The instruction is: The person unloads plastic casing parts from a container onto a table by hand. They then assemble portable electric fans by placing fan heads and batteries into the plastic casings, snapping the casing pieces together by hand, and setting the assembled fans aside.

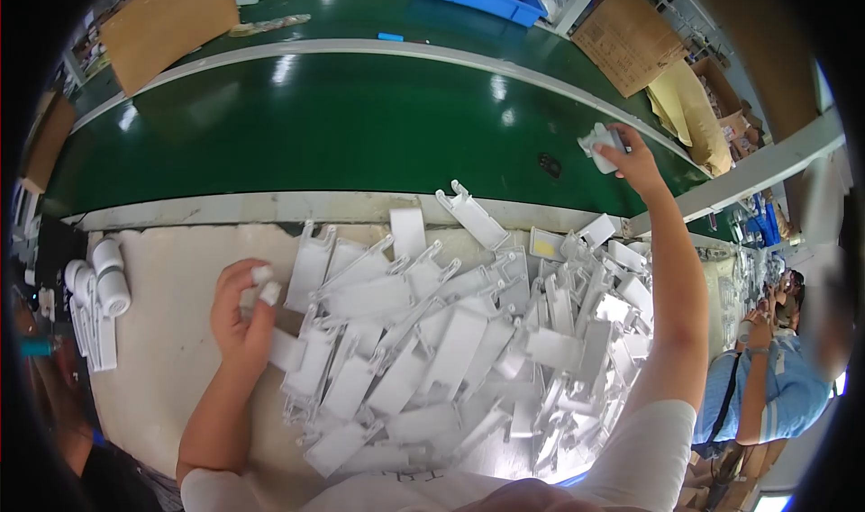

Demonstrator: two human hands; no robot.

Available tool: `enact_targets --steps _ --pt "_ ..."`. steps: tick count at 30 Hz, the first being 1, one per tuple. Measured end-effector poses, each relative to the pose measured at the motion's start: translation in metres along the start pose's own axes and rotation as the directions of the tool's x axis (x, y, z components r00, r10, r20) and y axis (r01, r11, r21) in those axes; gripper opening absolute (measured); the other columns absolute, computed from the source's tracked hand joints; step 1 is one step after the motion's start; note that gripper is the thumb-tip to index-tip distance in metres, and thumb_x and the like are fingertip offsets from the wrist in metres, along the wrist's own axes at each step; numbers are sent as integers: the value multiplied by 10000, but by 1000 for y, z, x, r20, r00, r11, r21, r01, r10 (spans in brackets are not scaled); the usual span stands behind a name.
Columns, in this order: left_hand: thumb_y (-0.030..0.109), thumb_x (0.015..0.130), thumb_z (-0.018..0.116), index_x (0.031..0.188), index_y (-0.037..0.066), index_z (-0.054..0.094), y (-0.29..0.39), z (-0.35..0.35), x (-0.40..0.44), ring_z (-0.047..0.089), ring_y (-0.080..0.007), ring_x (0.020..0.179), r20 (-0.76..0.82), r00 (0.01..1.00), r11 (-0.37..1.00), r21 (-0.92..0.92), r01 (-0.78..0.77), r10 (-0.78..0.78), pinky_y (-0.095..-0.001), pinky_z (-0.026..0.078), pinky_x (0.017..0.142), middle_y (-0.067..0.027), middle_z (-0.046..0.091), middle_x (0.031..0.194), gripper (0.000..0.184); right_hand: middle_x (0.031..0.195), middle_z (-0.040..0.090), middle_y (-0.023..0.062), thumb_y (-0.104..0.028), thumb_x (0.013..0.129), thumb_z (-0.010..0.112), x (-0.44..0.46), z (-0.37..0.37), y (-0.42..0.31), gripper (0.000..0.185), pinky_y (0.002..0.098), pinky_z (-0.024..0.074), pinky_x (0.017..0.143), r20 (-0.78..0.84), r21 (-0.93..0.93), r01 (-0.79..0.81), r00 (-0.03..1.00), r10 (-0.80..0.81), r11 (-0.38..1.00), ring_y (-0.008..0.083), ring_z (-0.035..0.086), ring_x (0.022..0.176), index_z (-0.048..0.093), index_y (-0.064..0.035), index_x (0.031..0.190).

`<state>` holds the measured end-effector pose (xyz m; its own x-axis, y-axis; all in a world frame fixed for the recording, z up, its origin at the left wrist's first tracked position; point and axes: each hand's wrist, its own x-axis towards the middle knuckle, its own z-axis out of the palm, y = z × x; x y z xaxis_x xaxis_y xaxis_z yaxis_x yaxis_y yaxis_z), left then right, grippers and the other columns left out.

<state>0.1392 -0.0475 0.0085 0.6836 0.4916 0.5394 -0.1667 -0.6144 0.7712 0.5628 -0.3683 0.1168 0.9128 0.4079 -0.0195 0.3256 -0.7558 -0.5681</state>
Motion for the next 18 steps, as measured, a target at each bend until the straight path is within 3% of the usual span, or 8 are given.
enact_targets --steps 2,4,6,11,13,14,16,18 --pt "-58 710 509 994 4 541 7 2 0 523 -256 925 -14 995 994 -46 -97 96 -327 404 838 -158 551 1015 293 1026 541 75 -447 745 651 -39 -8 -39 607 232 450 641 -19 191 61 998 -59 980 134 543 869 471 -105 1213" --pt "-14 700 546 1071 12 510 15 4 -2 525 -302 964 47 979 980 -29 -196 197 -373 388 878 -175 554 1059 374 1084 536 79 -448 793 606 -87 -9 -80 592 240 466 664 123 611 91 970 -208 786 126 549 872 452 -81 1232" --pt "57 692 600 1189 19 441 30 4 -3 482 -342 1082 124 921 923 60 -379 370 -424 342 937 -205 501 1190 523 1115 526 80 -439 825 571 -140 4 -120 599 247 475 717 192 732 88 924 -329 676 122 545 916 423 -46 1252" --pt "200 706 691 1343 28 266 76 -6 -8 374 -326 1219 46 958 955 -104 -278 284 -444 274 1004 -190 289 1390 785 1148 507 115 -510 729 640 -254 64 -180 761 335 476 859 234 884 34 830 -505 466 214 536 1052 405 -22 1264" --pt "176 744 690 1390 68 163 82 -9 -18 378 -272 1221 319 930 630 -764 138 183 -428 295 999 -169 274 1391 840 1149 516 153 -587 715 613 -284 93 -189 851 330 510 788 193 900 45 851 -488 434 235 581 962 367 -7 1287" --pt "176 744 690 1390 68 163 90 -13 -27 378 -272 1221 308 934 636 -761 130 178 -428 295 999 -169 274 1391 840 1149 516 153 -587 715 613 -293 101 -188 851 330 510 788 198 900 45 843 -500 433 235 581 962 367 -7 1287" --pt "193 778 672 1388 70 145 106 -19 -48 410 -245 1189 346 916 633 -760 146 204 -401 339 963 -173 300 1356 816 1093 542 139 -565 716 628 -304 118 -182 845 324 547 681 327 942 -224 772 -545 248 229 601 922 358 -5 1289" --pt "157 794 642 1367 67 180 109 -18 -61 465 -217 1105 289 939 724 -686 67 187 -374 376 917 -159 371 1267 742 1104 546 163 -551 768 577 -314 141 -178 810 309 548 571 294 956 -251 780 -553 154 242 624 860 330 5 1303"
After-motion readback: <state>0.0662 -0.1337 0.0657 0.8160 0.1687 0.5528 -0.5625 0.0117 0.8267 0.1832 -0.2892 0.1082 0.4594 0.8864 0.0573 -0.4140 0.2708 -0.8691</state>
